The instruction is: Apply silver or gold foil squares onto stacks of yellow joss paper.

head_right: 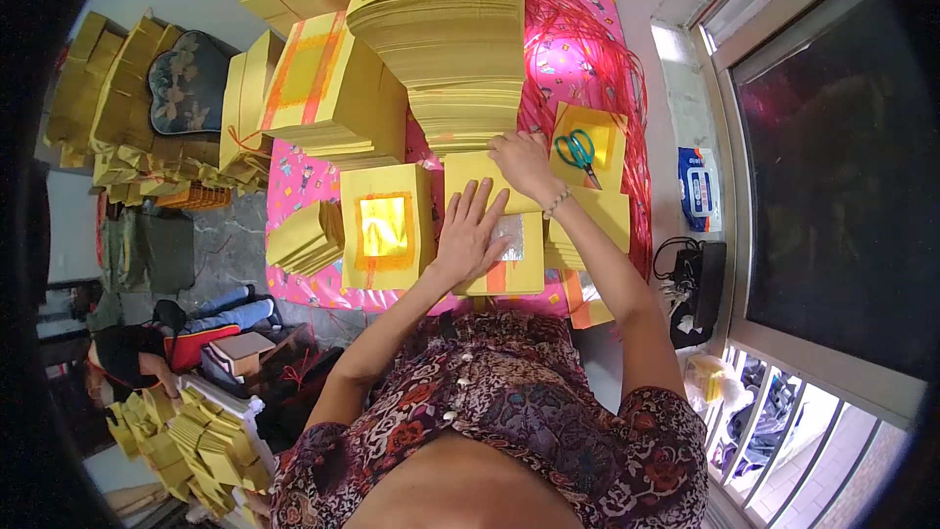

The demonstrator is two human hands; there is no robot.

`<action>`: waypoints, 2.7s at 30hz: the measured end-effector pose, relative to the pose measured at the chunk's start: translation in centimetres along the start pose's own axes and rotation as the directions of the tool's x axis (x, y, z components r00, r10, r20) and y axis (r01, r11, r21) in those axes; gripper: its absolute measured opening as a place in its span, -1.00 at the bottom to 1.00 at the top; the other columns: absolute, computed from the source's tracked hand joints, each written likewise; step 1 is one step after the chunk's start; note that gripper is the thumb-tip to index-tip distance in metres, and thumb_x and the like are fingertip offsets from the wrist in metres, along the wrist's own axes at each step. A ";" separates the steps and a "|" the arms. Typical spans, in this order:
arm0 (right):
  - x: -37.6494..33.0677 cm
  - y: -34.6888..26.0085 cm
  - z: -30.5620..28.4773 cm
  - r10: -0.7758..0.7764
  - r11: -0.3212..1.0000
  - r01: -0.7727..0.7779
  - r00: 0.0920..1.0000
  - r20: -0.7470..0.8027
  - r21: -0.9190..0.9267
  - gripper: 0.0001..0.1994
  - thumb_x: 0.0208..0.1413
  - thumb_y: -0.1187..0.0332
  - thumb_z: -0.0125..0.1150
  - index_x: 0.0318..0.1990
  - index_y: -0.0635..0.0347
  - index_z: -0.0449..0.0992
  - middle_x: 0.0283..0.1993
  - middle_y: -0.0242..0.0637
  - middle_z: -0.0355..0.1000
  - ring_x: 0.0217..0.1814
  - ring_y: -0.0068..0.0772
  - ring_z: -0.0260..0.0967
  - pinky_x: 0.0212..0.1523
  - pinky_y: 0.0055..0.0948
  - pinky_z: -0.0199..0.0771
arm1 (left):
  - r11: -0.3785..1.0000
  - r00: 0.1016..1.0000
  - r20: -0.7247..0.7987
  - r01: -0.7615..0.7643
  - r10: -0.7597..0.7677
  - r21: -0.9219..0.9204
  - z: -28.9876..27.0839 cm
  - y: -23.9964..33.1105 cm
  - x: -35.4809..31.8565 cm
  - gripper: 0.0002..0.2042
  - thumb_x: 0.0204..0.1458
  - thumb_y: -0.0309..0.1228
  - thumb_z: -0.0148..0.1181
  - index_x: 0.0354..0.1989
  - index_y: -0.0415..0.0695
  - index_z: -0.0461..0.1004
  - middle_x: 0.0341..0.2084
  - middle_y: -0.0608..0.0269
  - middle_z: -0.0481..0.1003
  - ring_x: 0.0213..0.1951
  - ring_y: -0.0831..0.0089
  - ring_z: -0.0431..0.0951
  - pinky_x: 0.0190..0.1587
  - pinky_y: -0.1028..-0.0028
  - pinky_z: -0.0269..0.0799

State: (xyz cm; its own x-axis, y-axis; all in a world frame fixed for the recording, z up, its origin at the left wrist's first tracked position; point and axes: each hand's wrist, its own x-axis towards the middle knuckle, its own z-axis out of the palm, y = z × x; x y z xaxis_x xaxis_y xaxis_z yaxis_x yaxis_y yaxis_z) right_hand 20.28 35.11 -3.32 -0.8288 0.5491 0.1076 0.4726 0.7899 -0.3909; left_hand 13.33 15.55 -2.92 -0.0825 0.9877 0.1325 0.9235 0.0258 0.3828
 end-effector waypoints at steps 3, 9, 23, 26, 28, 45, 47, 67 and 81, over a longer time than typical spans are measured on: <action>0.1 -0.4 0.5 -0.025 0.999 0.024 0.999 0.021 0.025 -0.79 0.17 0.24 0.17 -0.13 0.09 0.60 -0.14 -0.22 0.50 0.02 -0.13 0.41 0.04 -0.12 0.26 | 1.000 1.000 -0.008 -0.014 0.014 0.006 0.1 -0.1 0.0 -0.22 0.12 -0.01 0.14 0.48 0.02 -0.01 0.42 -0.10 0.00 0.43 -0.10 -0.04 0.43 -0.04 -0.13; 0.2 -0.8 0.4 0.005 0.999 -0.007 0.999 0.041 0.048 -0.77 0.16 0.26 0.17 -0.08 0.08 0.58 -0.10 -0.20 0.48 0.04 -0.12 0.40 0.08 -0.13 0.26 | 1.000 1.000 -0.009 -0.023 0.023 0.001 0.2 -0.4 0.1 -0.22 0.12 0.00 0.13 0.48 0.01 0.00 0.42 -0.11 0.01 0.43 -0.11 -0.03 0.42 -0.03 -0.12; 0.2 -1.1 0.2 0.022 0.994 -0.031 0.996 0.088 0.100 -0.74 0.13 0.31 0.19 -0.04 0.09 0.55 -0.07 -0.22 0.46 0.10 -0.11 0.37 0.11 -0.06 0.27 | 0.999 0.999 0.013 -0.044 0.044 0.015 0.3 -0.7 0.1 -0.21 0.13 0.03 0.11 0.48 0.00 -0.01 0.42 -0.11 0.02 0.44 -0.09 -0.04 0.43 0.00 -0.12; 0.1 -0.8 0.5 0.016 0.995 -0.021 0.998 0.053 0.102 -0.74 0.12 0.32 0.19 -0.03 0.08 0.56 -0.07 -0.24 0.46 0.10 -0.12 0.37 0.10 -0.04 0.29 | 0.999 0.999 0.025 -0.045 0.045 0.006 0.3 -0.7 0.2 -0.22 0.13 0.03 0.10 0.48 0.00 0.00 0.42 -0.11 0.02 0.44 -0.08 -0.04 0.43 0.00 -0.12; 0.0 -0.7 0.6 0.028 0.988 -0.037 0.998 0.063 0.149 -0.73 0.12 0.32 0.18 -0.02 0.07 0.56 -0.07 -0.26 0.45 0.10 -0.12 0.37 0.10 -0.03 0.30 | 0.999 0.998 0.041 -0.040 0.040 0.011 0.3 -0.7 0.1 -0.22 0.14 0.03 0.10 0.48 0.00 0.01 0.42 -0.10 0.02 0.44 -0.08 -0.05 0.43 0.00 -0.13; -4.7 -1.9 -1.2 -0.066 0.991 0.105 0.926 -0.371 0.086 -0.80 0.18 0.31 0.17 -0.09 0.14 0.51 -0.13 -0.17 0.42 0.00 -0.07 0.38 -0.01 -0.12 0.36 | 0.998 0.995 0.070 -0.063 0.064 -0.023 0.7 -1.2 0.2 -0.11 0.03 0.22 0.11 0.46 -0.05 0.05 0.44 -0.06 0.00 0.45 -0.15 -0.09 0.42 -0.09 -0.15; -7.2 -3.7 -2.7 0.200 0.945 -0.158 0.972 -0.122 0.286 -0.86 0.16 0.35 0.19 -0.18 0.17 0.43 -0.23 -0.16 0.42 -0.15 -0.03 0.41 -0.14 -0.09 0.42 | 0.998 0.995 0.078 -0.053 0.055 -0.026 0.8 -1.4 0.1 -0.09 0.00 0.23 0.13 0.46 -0.04 0.05 0.44 -0.06 -0.01 0.46 -0.14 -0.10 0.43 -0.08 -0.16; -11.2 -1.6 2.1 0.115 0.981 -0.075 0.967 -0.229 0.177 -0.82 0.13 0.33 0.24 -0.25 0.15 0.35 -0.29 -0.15 0.39 -0.18 -0.04 0.40 -0.18 -0.13 0.44 | 0.994 0.988 0.105 -0.108 0.111 -0.030 0.0 -2.6 -0.1 -0.07 0.03 0.22 0.11 0.46 -0.16 0.02 0.44 -0.18 -0.06 0.47 -0.15 -0.14 0.44 -0.04 -0.18; -9.6 -0.7 -0.4 -0.324 0.930 0.294 0.939 -0.115 -0.221 -0.81 0.05 0.22 0.25 -0.30 0.09 0.45 -0.24 -0.31 0.32 -0.11 -0.28 0.32 -0.12 -0.31 0.36 | 0.993 0.992 0.069 -0.098 0.102 -0.066 -0.3 -4.1 0.9 -0.32 0.17 0.01 0.09 0.39 -0.10 0.17 0.40 -0.10 0.09 0.41 -0.10 0.04 0.39 0.03 -0.02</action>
State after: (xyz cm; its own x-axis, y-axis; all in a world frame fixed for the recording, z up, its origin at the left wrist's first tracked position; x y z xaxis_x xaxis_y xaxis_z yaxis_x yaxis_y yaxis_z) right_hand 28.03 29.34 -3.75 -0.8970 0.2909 0.3327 0.2620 0.9563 -0.1297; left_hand 9.39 16.29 -4.13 0.0385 0.9935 0.1074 0.9002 -0.0811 0.4278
